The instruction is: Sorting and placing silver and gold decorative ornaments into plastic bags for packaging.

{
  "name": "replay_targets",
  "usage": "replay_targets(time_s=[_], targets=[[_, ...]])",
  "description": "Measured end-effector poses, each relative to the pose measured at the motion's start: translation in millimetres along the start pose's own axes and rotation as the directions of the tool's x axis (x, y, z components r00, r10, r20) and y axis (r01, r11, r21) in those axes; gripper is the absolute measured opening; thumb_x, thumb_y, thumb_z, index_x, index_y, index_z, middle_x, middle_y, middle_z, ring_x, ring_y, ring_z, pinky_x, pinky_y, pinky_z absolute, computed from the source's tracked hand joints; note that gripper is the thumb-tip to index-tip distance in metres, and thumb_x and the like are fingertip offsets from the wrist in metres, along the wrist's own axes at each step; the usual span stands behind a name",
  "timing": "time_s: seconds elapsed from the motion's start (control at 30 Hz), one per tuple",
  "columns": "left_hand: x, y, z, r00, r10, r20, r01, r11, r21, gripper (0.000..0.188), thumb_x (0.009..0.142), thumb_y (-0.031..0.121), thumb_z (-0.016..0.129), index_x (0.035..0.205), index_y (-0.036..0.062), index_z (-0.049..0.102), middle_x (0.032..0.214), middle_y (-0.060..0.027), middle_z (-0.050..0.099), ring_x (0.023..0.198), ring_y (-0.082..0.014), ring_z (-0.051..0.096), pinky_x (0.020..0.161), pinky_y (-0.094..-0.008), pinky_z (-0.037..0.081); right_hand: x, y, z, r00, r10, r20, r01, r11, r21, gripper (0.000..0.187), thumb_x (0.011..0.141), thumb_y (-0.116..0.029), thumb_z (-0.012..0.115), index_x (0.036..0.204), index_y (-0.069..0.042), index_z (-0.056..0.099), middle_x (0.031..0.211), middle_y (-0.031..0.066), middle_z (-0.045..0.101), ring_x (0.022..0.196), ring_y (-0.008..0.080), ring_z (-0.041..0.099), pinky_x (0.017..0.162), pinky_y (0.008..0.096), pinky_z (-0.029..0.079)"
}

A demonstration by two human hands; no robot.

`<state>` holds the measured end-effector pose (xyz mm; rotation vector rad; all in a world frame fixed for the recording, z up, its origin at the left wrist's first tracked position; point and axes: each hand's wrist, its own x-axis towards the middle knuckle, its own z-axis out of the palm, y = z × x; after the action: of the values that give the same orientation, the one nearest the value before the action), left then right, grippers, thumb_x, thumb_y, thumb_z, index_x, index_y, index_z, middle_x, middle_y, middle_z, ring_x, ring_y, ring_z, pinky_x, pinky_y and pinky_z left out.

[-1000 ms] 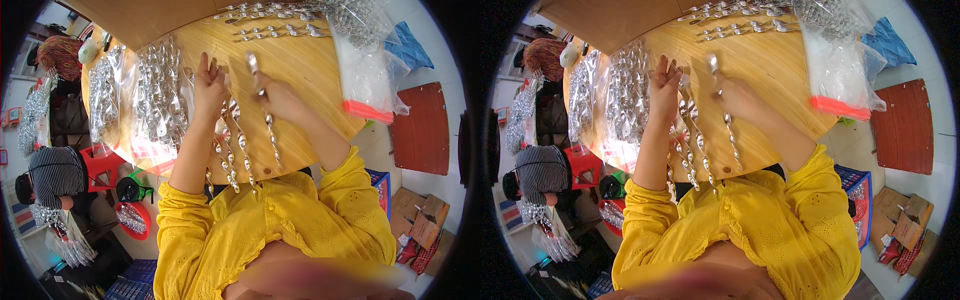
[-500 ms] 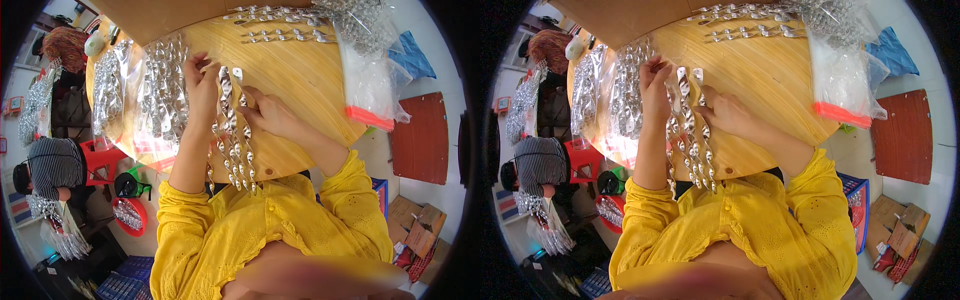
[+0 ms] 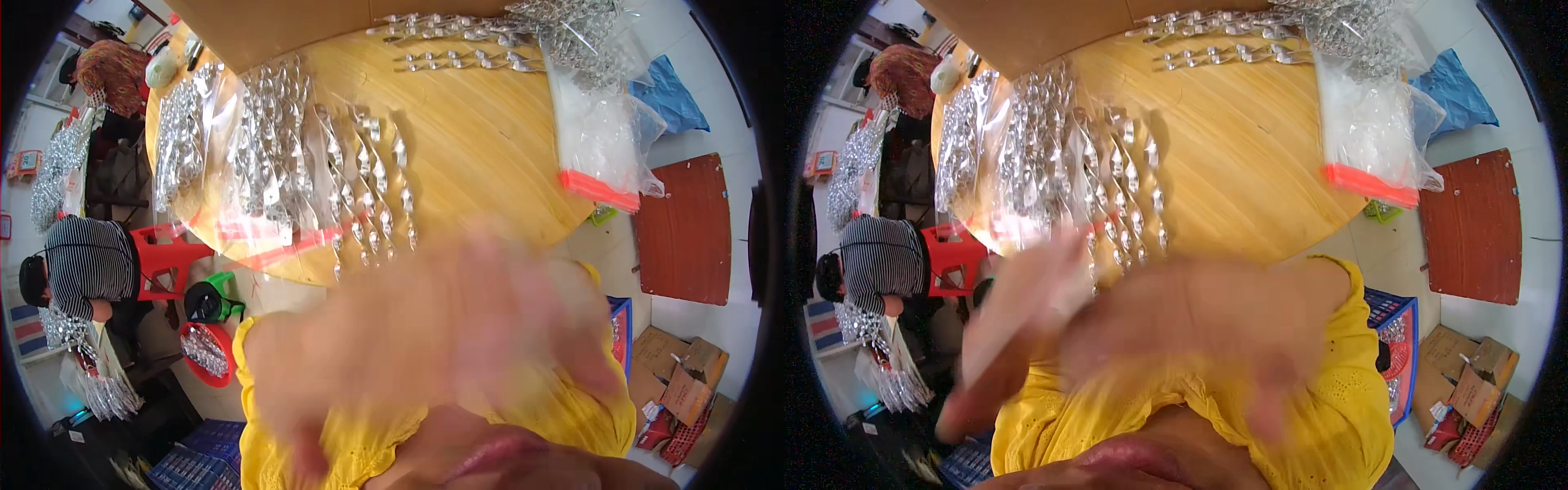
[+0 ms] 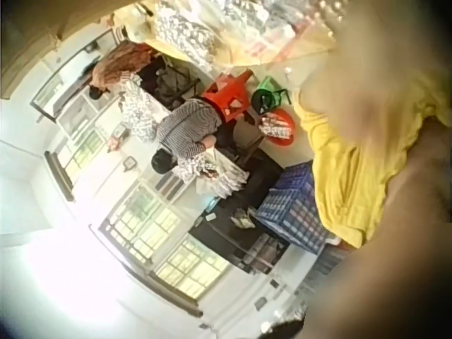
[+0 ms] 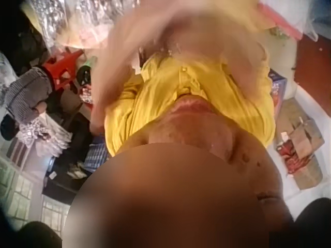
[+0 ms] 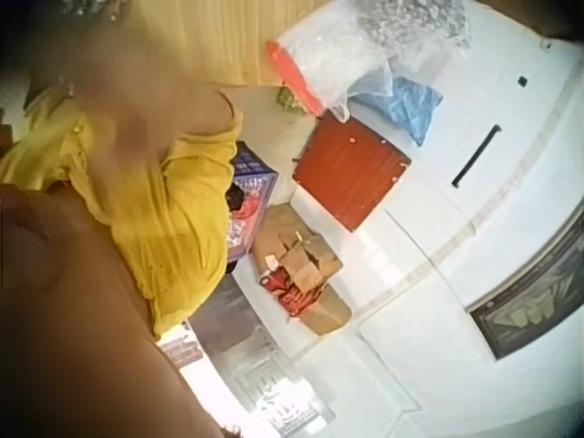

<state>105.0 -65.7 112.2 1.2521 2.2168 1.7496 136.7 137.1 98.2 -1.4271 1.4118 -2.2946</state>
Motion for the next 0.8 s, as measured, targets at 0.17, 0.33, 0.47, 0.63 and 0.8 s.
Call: replay_targets(time_s=[0.17, 0.33, 0.47, 0.63, 0.8], targets=[[-50, 15, 28, 0.995, 0.096, 0.01, -0.097, 0.989, 0.111, 0.031, 0.081, 0.027, 0.042, 0.096, 0.0022, 0.053, 0.093, -0.0161, 0.053, 0.091, -0.0279, 0.049, 0.081, -0.0325, 0.036, -11, -26, 35, 0.954, -0.034, 0.297, 0.012, 0.997, 0.073, 0.077, 0.073, -0.057, 0.045, 0.117, 0.006, 0.035, 0.113, 0.0243, 0.04, 0.103, 0.0335, 0.042, 0.085, 0.0361, 0.037], [-101, 32, 38, 0.978, 0.177, 0.111, -0.197, 0.959, 0.205, 0.029, 0.08, 0.024, 0.042, 0.098, 0.0049, 0.052, 0.097, -0.0137, 0.052, 0.093, -0.0268, 0.047, 0.082, -0.0326, 0.035, -59, -46, 43, 0.888, -0.076, 0.454, -0.032, 0.974, 0.226, 0.072, 0.076, -0.053, 0.044, 0.117, 0.005, 0.036, 0.113, 0.0222, 0.041, 0.102, 0.0312, 0.043, 0.085, 0.0351, 0.037], [-206, 57, -5, 0.935, 0.231, 0.267, -0.301, 0.918, 0.258, 0.027, 0.08, 0.022, 0.042, 0.1, 0.007, 0.052, 0.1, -0.0118, 0.05, 0.095, -0.0259, 0.046, 0.083, -0.0327, 0.034, -134, -62, 68, 0.84, -0.155, 0.52, -0.026, 0.945, 0.325, 0.067, 0.078, -0.05, 0.043, 0.117, 0.005, 0.036, 0.113, 0.0205, 0.042, 0.102, 0.0293, 0.043, 0.084, 0.0343, 0.037], [-261, 57, -5, 0.893, 0.321, 0.316, -0.426, 0.83, 0.36, 0.027, 0.079, 0.02, 0.042, 0.102, 0.0097, 0.051, 0.104, -0.0095, 0.048, 0.097, -0.0248, 0.045, 0.084, -0.0328, 0.034, -142, -61, 99, 0.681, -0.205, 0.703, -0.159, 0.896, 0.415, 0.062, 0.08, -0.046, 0.041, 0.116, 0.004, 0.037, 0.114, 0.0184, 0.042, 0.101, 0.0271, 0.044, 0.084, 0.0334, 0.038], [-234, 27, -5, 0.79, 0.448, 0.42, -0.598, 0.714, 0.364, 0.028, 0.078, 0.017, 0.042, 0.104, 0.0123, 0.05, 0.109, -0.0071, 0.046, 0.099, -0.0237, 0.043, 0.085, -0.0329, 0.033, -155, -53, 101, 0.553, -0.204, 0.808, -0.284, 0.865, 0.413, 0.056, 0.082, -0.041, 0.04, 0.116, 0.004, 0.038, 0.114, 0.0163, 0.043, 0.1, 0.0248, 0.044, 0.083, 0.0324, 0.038]])
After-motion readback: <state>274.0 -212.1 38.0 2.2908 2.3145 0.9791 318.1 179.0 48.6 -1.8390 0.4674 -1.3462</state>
